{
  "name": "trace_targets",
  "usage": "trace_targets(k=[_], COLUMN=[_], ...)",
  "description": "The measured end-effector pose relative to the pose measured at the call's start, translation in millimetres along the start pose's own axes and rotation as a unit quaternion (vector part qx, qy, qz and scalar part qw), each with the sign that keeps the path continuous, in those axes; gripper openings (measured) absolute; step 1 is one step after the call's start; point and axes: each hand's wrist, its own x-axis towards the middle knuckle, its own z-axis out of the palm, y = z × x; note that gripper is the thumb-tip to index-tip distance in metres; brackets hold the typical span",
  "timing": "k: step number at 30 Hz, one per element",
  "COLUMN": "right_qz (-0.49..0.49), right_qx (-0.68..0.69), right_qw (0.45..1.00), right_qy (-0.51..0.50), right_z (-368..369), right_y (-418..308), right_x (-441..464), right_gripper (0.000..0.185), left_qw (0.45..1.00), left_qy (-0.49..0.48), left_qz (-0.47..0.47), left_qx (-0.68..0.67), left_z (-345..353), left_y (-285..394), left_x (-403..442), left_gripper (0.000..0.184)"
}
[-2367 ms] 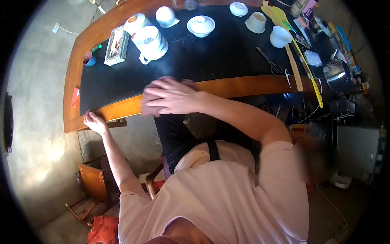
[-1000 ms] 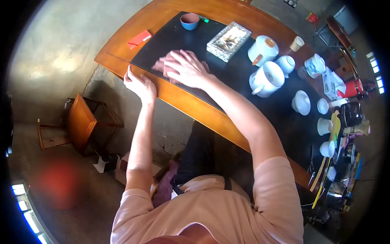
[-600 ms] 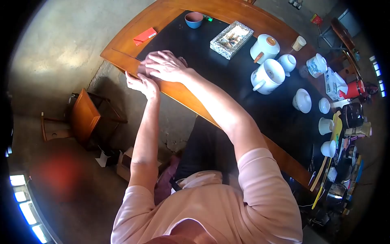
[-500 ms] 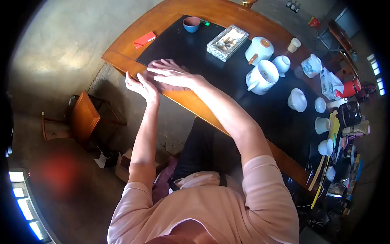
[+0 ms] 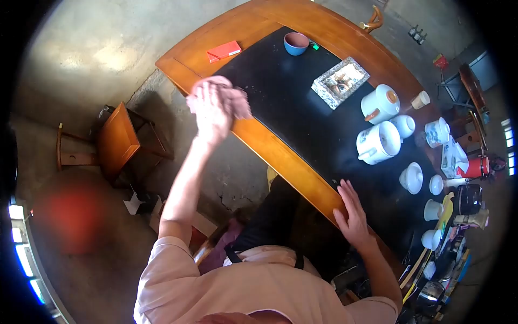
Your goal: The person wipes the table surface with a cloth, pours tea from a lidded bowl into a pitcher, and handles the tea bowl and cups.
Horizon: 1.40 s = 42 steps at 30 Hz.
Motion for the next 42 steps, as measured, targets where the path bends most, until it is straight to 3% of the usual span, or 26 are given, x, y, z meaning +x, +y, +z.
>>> trace_targets(k=[2,4,7,9,11,13,15,18,21,24,28,30,31,33,35,39,42], right_qz=[0.014,0.017,0.021,0.039,0.047,0.050,0.050,0.043,0.040,0.034,0.023,0.019,0.017,0.015,0.019,0.026,0.032], right_qx=[-0.053,-0.117,-0.096,-0.106,-0.104,-0.106,-0.108,-0.110,-0.110,-0.109,-0.119,-0.119,-0.119,-0.116,-0.113,-0.113,-0.112], right_qw=[0.998,0.990,0.991,0.990,0.989,0.989,0.989,0.990,0.990,0.991,0.990,0.991,0.991,0.991,0.991,0.991,0.991], right_qy=[-0.030,-0.073,-0.086,-0.089,-0.093,-0.090,-0.091,-0.083,-0.079,-0.075,-0.069,-0.064,-0.060,-0.063,-0.065,-0.065,-0.064], right_z=[7,7,6,8,9,11,9,10,10,10,11,12,12,13,12,12,12], right_y=[-1,-12,-8,-4,-5,-6,-7,-7,-9,-9,-9,-9,-9,-10,-9,-8,-7], right_x=[-1,9,9,7,8,10,8,11,9,9,8,8,8,9,9,10,11], right_gripper=[0.057,0.059,0.060,0.061,0.061,0.062,0.062,0.062,0.061,0.060,0.059,0.059,0.059,0.059,0.059,0.058,0.058], left_qw=[0.993,0.977,0.970,0.962,0.972,0.955,0.975,0.979,0.977,0.980,0.988,0.984,0.989,0.996,0.997,0.987,0.972], left_qy=[0.012,-0.073,-0.109,-0.160,-0.156,-0.217,-0.169,-0.172,-0.171,-0.154,-0.073,-0.090,-0.051,-0.079,-0.003,-0.057,-0.098], left_qz=[-0.015,-0.047,-0.006,-0.041,-0.108,0.015,-0.008,0.025,0.100,0.120,0.115,0.099,0.101,0.045,0.066,0.006,-0.076], left_qx=[0.120,0.196,0.218,0.217,0.141,0.202,0.144,0.109,0.083,0.025,-0.076,-0.114,-0.095,0.026,0.036,0.147,0.200], left_z=[34,37,76,98,97,99,116,124,113,53,27,15,16,22,37,90,101], left_y=[-53,-79,-129,-135,-110,-102,-96,-78,-36,31,55,36,22,-16,-74,-175,-211], left_x=[30,67,122,150,162,177,180,173,143,84,10,7,13,51,82,159,194], left_gripper=[0.053,0.055,0.055,0.054,0.053,0.050,0.048,0.049,0.047,0.049,0.052,0.057,0.054,0.050,0.047,0.052,0.057])
